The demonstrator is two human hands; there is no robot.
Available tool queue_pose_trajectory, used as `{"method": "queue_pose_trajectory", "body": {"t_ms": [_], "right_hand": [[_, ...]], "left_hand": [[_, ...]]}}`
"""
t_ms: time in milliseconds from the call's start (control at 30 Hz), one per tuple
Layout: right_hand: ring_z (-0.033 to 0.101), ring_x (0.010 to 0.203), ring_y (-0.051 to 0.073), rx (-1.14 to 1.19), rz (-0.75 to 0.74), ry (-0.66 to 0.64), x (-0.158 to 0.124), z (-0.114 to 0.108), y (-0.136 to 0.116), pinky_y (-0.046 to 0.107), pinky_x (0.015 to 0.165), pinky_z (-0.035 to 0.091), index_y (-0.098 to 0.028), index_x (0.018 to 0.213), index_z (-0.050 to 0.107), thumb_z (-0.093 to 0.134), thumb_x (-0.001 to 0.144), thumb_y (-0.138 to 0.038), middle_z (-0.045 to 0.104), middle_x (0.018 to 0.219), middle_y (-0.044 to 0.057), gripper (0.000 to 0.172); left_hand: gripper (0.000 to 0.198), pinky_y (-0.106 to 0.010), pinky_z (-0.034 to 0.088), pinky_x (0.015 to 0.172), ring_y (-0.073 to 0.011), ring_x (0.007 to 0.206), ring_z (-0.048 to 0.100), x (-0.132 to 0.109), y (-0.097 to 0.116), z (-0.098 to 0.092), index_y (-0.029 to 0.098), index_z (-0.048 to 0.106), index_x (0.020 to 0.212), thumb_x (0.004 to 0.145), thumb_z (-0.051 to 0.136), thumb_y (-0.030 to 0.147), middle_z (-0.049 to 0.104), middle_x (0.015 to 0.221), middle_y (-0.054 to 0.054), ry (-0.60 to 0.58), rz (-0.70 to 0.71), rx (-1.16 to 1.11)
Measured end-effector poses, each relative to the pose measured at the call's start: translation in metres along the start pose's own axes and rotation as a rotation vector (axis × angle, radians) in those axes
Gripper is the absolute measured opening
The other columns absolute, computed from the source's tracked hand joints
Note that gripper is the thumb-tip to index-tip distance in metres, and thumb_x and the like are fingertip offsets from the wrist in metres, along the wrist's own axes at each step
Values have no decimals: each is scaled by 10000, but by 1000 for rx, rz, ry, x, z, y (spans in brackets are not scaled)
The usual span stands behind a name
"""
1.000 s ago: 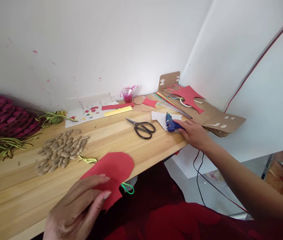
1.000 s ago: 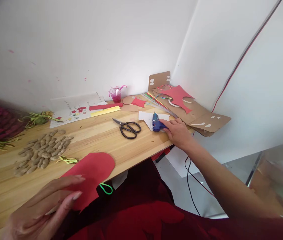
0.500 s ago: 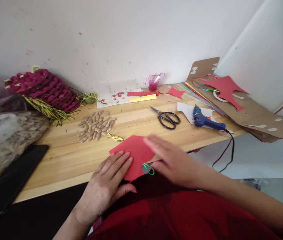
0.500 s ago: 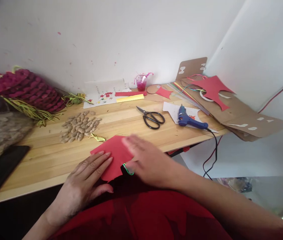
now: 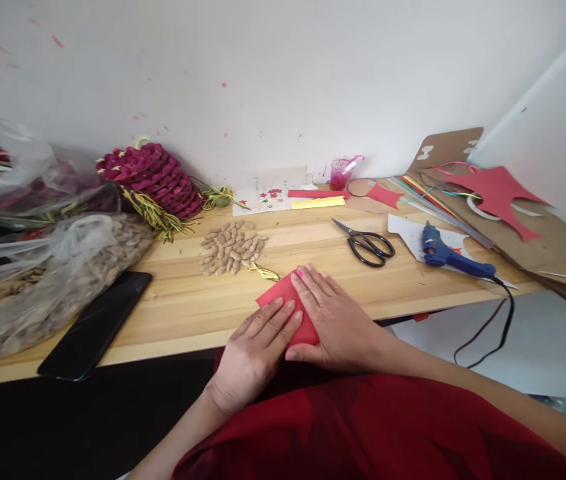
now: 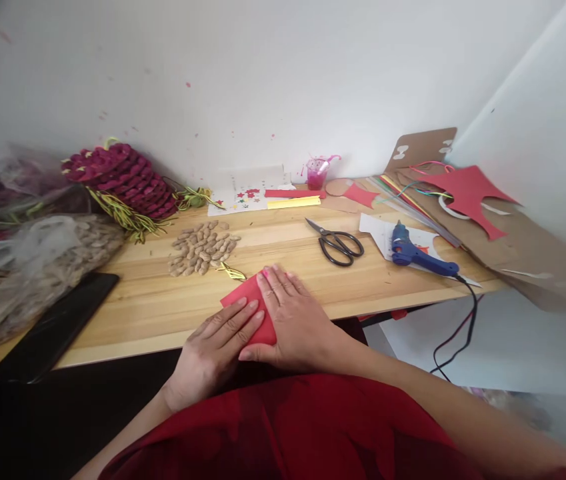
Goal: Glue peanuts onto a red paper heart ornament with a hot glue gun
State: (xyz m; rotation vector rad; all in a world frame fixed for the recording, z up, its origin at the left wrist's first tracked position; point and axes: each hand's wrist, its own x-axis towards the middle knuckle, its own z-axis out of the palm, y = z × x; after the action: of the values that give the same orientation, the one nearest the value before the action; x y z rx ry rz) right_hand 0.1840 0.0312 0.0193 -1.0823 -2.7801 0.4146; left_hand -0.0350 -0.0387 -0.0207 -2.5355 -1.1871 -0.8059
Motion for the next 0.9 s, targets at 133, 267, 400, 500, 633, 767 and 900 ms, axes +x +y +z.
{"method": "queue_pose_trajectory", "body": {"t_ms": [133,267,400,500,633,767,900], "right_hand": [[196,1619,453,-107,62,28,-11,2,2,618,1298,218,93,1620,323,414,780,-988,253,1694,344,1372],[194,1625,433,-173,120,42,-29,0,4,616,1293,231,65,1634,313,439,801,-964,278,1695,334,1330],[191,1624,440,-212,183,32,-41,-2,3,612,1302,205,95,1618,320,416,811,-964,271,1691,350,1335],[202,1614,462,-221,258,48,-48,-10,2,629,1295,215,115,1601,338,393,808,-972,290,1671,375,1346],[139,1634,430,-180,204,100,-45,-24,-7,609,1305,208,60,1643,296,399,903,-881,246,1708,331,1202],[202,1639,339,28,-174,-44,-24,-21,-23,532,1322,217,-18,1649,349,375,943,-842,321,1706,255,1085],[208,1641,311,118,-227,-114,-6,-9,-21,519,1330,175,-35,1668,305,352,971,-820,291,1722,232,1051]], "left_hand": [[402,-405,512,1135,-276,1398,600,-1,0,1,144,642,1431,1053,507,172,648,1503,-85,-8,-7,7],[456,-406,521,1131,-273,1412,589,0,0,0,142,613,1461,1018,513,103,632,1523,-87,-24,-5,3],[488,-422,522,1136,-291,1429,572,-2,0,-1,117,578,1483,997,543,87,625,1527,-117,-28,-10,1],[531,-469,507,1156,-312,1397,594,-10,3,-4,98,530,1515,989,600,105,654,1483,-154,38,-62,16],[536,-490,480,1185,-294,1337,633,-21,8,-7,114,545,1495,969,643,85,705,1399,-157,115,-69,-8],[371,-481,489,1173,-306,1345,622,-21,12,-4,109,647,1389,1039,538,167,716,1362,-170,91,16,-6],[336,-453,556,1103,-312,1305,642,-17,11,2,109,688,1327,1056,520,214,739,1303,-163,104,10,-27]]}}
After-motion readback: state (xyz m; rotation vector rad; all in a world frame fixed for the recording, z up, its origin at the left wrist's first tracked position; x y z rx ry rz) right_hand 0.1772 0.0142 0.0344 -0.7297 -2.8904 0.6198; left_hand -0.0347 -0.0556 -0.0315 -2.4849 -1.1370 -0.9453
